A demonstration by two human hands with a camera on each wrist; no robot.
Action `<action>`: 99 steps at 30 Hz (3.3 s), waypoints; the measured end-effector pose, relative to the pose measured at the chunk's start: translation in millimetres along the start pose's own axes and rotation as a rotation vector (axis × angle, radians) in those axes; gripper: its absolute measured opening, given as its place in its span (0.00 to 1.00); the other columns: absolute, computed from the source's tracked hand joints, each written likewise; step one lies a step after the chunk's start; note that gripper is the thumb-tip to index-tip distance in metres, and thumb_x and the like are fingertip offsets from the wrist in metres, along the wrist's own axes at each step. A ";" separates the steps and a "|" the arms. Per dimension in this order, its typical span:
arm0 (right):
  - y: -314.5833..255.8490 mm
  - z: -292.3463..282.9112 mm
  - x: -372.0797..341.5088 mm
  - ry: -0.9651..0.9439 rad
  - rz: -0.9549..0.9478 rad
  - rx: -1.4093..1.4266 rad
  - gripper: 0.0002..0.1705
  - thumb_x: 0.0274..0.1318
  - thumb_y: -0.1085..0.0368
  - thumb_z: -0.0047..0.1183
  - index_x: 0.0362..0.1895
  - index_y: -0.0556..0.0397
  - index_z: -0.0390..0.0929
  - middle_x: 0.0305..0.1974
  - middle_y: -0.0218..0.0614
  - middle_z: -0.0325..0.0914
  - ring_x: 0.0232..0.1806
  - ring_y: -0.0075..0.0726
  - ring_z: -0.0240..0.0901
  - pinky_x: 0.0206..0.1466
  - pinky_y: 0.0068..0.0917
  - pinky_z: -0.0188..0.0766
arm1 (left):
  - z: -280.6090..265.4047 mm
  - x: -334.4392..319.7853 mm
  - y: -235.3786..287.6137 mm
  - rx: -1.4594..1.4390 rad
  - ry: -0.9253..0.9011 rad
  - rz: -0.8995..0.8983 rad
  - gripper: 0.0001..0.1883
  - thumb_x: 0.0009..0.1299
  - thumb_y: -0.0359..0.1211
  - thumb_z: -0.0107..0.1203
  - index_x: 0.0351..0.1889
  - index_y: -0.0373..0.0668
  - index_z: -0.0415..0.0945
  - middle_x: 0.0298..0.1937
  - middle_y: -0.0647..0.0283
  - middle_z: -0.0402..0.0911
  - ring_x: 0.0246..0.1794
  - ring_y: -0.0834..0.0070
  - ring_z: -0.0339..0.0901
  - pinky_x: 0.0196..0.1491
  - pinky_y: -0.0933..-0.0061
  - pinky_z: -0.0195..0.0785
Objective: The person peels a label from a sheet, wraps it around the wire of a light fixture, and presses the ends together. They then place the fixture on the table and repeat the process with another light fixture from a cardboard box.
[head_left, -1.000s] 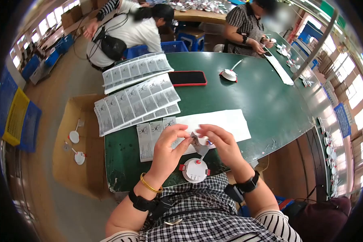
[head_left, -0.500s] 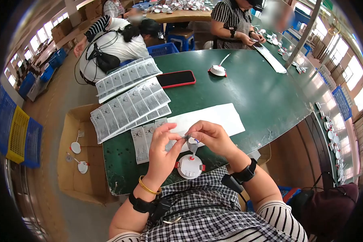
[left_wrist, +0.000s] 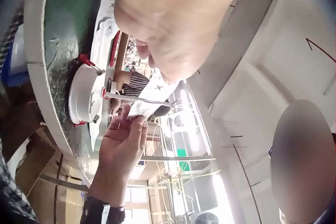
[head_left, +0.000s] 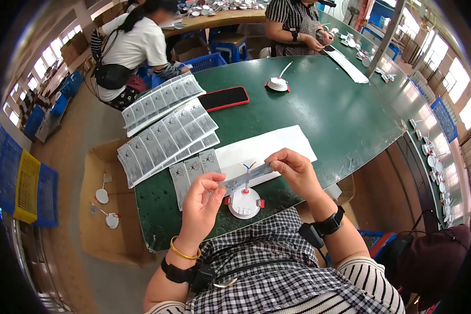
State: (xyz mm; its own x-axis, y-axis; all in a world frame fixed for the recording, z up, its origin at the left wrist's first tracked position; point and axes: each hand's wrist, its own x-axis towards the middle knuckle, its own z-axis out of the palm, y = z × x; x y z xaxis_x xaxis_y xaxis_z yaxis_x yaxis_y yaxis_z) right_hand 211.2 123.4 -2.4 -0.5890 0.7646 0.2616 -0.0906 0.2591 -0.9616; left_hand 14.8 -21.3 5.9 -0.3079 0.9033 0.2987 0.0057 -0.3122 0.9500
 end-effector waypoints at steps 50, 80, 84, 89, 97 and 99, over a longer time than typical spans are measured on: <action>-1.1 53.5 15.0 0.323 0.043 -0.273 0.06 0.53 0.70 0.57 0.33 0.60 0.74 0.28 0.33 0.77 0.22 0.19 0.72 0.23 0.16 0.68 | 5.2 53.0 -28.2 -0.239 0.042 -0.411 0.08 0.69 0.32 0.54 0.41 0.38 0.72 0.37 0.66 0.77 0.37 0.80 0.76 0.44 0.77 0.72; -1.3 36.0 13.7 0.227 0.137 0.061 0.05 0.59 0.70 0.52 0.36 0.58 0.73 0.27 0.25 0.72 0.26 0.13 0.67 0.28 0.12 0.67 | 25.0 54.1 -37.3 -0.344 0.106 -0.375 0.05 0.68 0.28 0.54 0.36 0.38 0.70 0.35 0.64 0.75 0.37 0.79 0.75 0.47 0.73 0.74; -1.6 36.7 11.0 0.235 0.121 0.097 0.05 0.59 0.70 0.52 0.36 0.58 0.72 0.29 0.24 0.72 0.28 0.13 0.67 0.29 0.13 0.68 | 29.3 52.6 -38.4 -0.301 0.138 -0.345 0.04 0.67 0.27 0.54 0.34 0.38 0.70 0.34 0.65 0.76 0.36 0.80 0.75 0.47 0.73 0.74; -0.8 34.4 7.3 0.238 0.106 0.113 0.05 0.59 0.70 0.52 0.37 0.58 0.72 0.30 0.23 0.72 0.30 0.13 0.67 0.30 0.12 0.67 | 34.4 51.4 -40.1 -0.243 0.162 -0.314 0.04 0.67 0.27 0.55 0.34 0.38 0.70 0.34 0.64 0.76 0.36 0.80 0.75 0.47 0.74 0.74; -1.2 31.3 2.5 0.241 0.053 0.087 0.05 0.58 0.69 0.53 0.36 0.57 0.72 0.29 0.22 0.71 0.28 0.12 0.66 0.31 0.13 0.66 | 39.6 49.6 -33.7 -0.329 0.142 -0.348 0.05 0.67 0.27 0.54 0.34 0.38 0.69 0.36 0.63 0.76 0.37 0.78 0.76 0.46 0.75 0.75; -0.9 30.9 2.0 0.244 0.063 0.091 0.05 0.58 0.69 0.53 0.36 0.57 0.72 0.28 0.22 0.71 0.28 0.12 0.66 0.31 0.13 0.66 | 41.8 49.1 -34.8 -0.344 0.157 -0.340 0.06 0.67 0.28 0.55 0.34 0.37 0.70 0.35 0.63 0.76 0.36 0.80 0.76 0.45 0.75 0.74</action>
State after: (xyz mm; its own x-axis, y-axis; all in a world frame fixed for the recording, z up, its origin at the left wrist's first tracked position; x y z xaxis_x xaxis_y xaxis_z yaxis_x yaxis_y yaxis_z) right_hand 185.3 106.4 -3.5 -0.3862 0.8999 0.2025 -0.1378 0.1608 -0.9773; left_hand 39.2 46.3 -8.6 -0.3772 0.9238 -0.0648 -0.4254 -0.1107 0.8982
